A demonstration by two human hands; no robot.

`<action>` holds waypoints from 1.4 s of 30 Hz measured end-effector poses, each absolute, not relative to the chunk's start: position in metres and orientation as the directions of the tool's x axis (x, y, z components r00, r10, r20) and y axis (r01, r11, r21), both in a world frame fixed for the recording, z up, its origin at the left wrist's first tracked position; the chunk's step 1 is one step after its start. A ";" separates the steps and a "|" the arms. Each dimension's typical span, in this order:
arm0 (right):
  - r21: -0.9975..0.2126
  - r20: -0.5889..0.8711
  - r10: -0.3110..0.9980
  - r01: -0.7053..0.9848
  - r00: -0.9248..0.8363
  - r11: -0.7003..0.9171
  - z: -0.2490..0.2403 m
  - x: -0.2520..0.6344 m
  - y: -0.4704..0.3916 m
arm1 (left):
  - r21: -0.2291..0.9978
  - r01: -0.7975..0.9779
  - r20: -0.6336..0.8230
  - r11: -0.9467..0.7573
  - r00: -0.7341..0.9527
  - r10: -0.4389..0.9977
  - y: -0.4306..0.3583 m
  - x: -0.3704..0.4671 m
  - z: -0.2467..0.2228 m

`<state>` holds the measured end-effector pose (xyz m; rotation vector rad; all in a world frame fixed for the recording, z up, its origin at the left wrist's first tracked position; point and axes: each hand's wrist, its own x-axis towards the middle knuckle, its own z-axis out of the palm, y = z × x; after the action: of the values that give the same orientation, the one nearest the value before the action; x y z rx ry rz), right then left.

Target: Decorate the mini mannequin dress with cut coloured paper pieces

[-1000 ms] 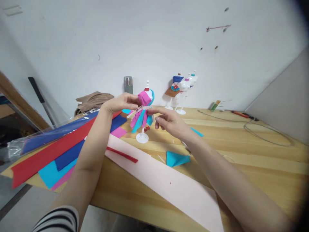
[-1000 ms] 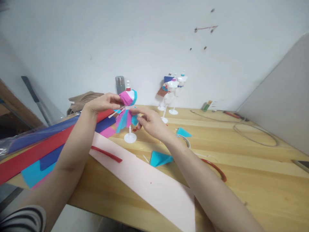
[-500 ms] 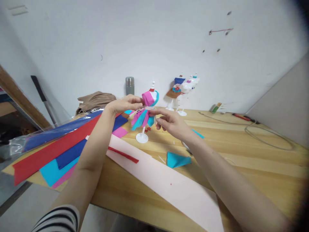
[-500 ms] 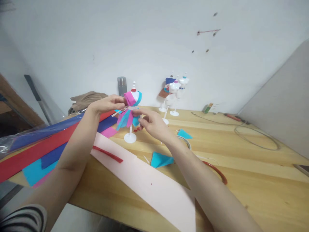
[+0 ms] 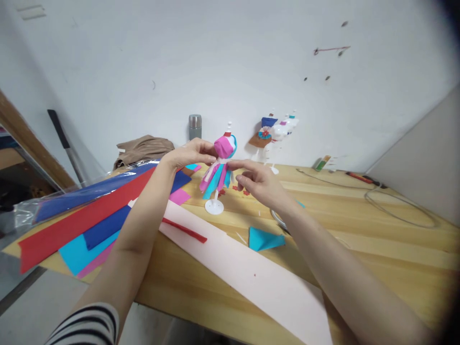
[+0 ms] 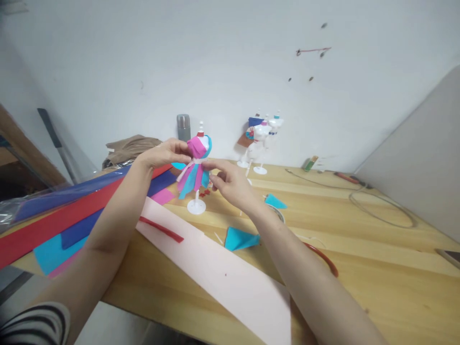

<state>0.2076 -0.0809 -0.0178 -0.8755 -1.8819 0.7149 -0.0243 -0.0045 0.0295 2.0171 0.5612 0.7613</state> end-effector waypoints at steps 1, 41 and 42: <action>-0.759 0.496 0.802 0.282 -0.333 0.586 -0.018 0.207 -0.081 | 0.857 0.094 0.304 -0.507 0.703 0.643 -0.006 -0.024 0.030; -0.740 0.461 0.874 0.478 -0.151 0.473 -0.004 0.203 -0.094 | 0.889 0.073 0.302 -0.451 0.647 0.700 0.003 -0.004 0.015; -0.728 0.451 0.875 0.495 -0.176 0.474 -0.004 0.201 -0.095 | 0.886 0.074 0.306 -0.458 0.648 0.697 0.004 -0.004 0.015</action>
<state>0.2014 -0.0954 -0.0043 -1.1551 -1.8263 0.5327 -0.0044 0.0036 0.0146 1.9288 0.6061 0.8364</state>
